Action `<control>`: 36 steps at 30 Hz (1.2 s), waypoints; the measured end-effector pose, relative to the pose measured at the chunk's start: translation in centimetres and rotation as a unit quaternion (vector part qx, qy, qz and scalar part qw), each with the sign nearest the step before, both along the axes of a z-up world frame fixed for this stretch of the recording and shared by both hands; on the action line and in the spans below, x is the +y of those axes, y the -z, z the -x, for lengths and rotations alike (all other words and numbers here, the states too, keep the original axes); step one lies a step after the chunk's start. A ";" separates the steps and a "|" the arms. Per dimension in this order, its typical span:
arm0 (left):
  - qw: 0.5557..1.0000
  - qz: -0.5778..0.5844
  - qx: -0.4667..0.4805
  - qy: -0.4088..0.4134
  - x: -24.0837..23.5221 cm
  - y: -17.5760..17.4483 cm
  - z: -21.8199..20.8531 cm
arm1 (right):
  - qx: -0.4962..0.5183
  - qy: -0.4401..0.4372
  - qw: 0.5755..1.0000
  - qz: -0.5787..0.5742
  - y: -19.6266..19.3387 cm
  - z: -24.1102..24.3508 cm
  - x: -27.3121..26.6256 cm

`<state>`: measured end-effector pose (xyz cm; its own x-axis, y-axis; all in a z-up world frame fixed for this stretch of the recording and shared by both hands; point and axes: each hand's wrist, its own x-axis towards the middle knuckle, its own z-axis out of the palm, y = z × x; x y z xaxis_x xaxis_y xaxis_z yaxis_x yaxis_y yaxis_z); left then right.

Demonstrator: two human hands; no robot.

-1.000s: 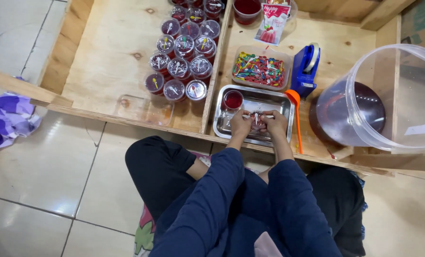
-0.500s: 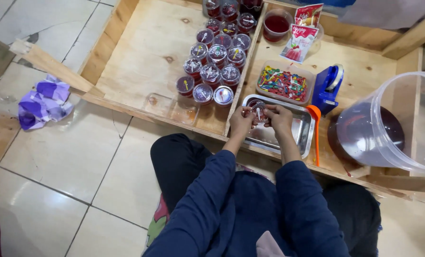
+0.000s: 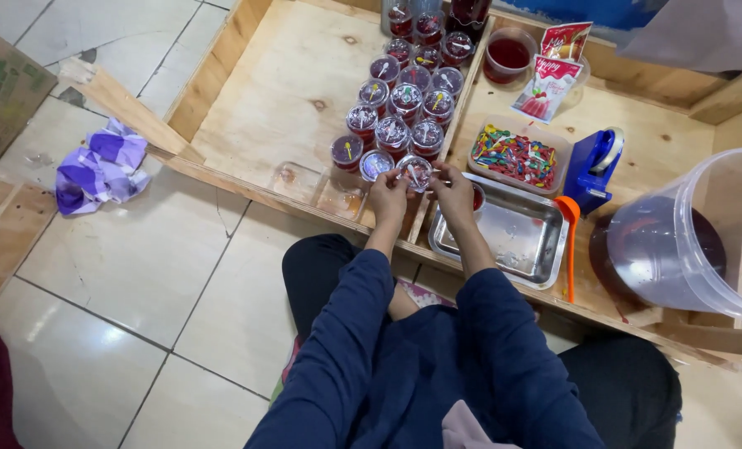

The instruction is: Filling small plastic cups with red jelly liquid using a ladle and then sealing them with plastic lids.

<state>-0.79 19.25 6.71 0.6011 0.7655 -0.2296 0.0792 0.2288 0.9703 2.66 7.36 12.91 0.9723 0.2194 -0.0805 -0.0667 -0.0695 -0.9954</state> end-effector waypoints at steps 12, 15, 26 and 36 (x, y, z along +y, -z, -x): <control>0.993 -0.046 0.097 0.048 1.1 2.1 -2.2 | 0.007 -0.026 0.993 0.111 0.5 -1.0 0.6; 0.997 -0.028 0.063 0.046 1.0 0.4 -1.5 | 0.008 -0.022 0.991 0.129 0.4 -1.1 0.8; 0.999 -0.022 0.028 0.010 0.4 0.0 -0.8 | 0.006 -0.035 0.991 0.127 -0.8 -0.8 0.8; 0.991 -0.097 0.044 -0.084 -0.2 0.9 -0.3 | -0.085 0.001 0.977 0.197 2.2 -1.4 -0.4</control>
<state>-0.45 19.05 5.77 0.4452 0.8880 -0.1155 0.1429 0.0569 0.9881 4.02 7.00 10.67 0.9795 0.2015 0.0043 0.0962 -0.4487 -0.8885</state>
